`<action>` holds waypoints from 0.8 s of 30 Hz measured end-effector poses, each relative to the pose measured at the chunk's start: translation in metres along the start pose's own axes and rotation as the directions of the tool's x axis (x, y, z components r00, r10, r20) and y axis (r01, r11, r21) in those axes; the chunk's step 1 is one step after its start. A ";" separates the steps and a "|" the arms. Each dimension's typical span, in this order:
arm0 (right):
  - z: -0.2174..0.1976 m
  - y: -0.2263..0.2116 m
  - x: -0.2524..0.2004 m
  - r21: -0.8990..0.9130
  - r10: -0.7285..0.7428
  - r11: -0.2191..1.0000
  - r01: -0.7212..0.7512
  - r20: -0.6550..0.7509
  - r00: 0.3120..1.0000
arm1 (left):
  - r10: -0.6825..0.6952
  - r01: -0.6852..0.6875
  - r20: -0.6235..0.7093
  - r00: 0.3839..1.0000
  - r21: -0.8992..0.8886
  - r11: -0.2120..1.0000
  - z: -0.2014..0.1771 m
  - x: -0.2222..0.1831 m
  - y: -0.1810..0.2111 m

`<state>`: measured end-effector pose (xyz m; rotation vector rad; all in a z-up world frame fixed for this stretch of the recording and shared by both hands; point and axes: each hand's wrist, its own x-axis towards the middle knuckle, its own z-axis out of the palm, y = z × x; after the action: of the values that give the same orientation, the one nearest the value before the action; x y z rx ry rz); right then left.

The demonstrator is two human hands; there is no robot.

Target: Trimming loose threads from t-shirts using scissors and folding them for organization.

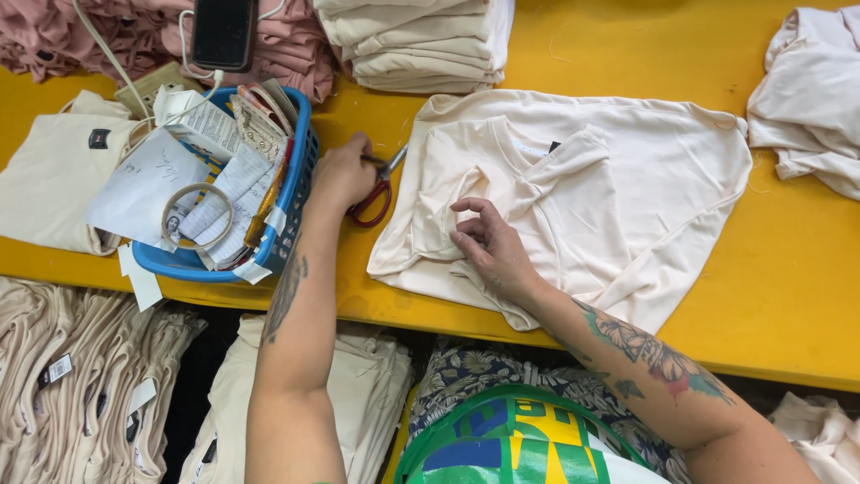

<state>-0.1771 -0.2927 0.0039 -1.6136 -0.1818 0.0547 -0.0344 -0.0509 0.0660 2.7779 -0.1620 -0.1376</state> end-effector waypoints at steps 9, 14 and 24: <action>0.000 -0.003 -0.001 0.016 -0.011 1.000 0.011 -0.009 1.000 | -0.057 0.008 -0.278 0.959 -0.177 0.984 0.018 -0.025 -0.019; 0.000 -0.007 -0.002 0.064 0.006 0.998 -0.005 -0.012 1.000 | -0.158 -0.055 -0.198 0.967 -0.773 0.632 0.031 -0.045 -0.036; 0.003 -0.017 -0.004 0.125 0.025 0.992 -0.026 0.008 1.000 | 0.365 -0.415 -0.216 0.906 -0.272 0.868 0.057 -0.139 0.016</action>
<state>-0.1827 -0.2894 0.0203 -1.4907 -0.1593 0.0891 -0.1801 -0.0672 0.0287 2.3683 -0.6045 0.1489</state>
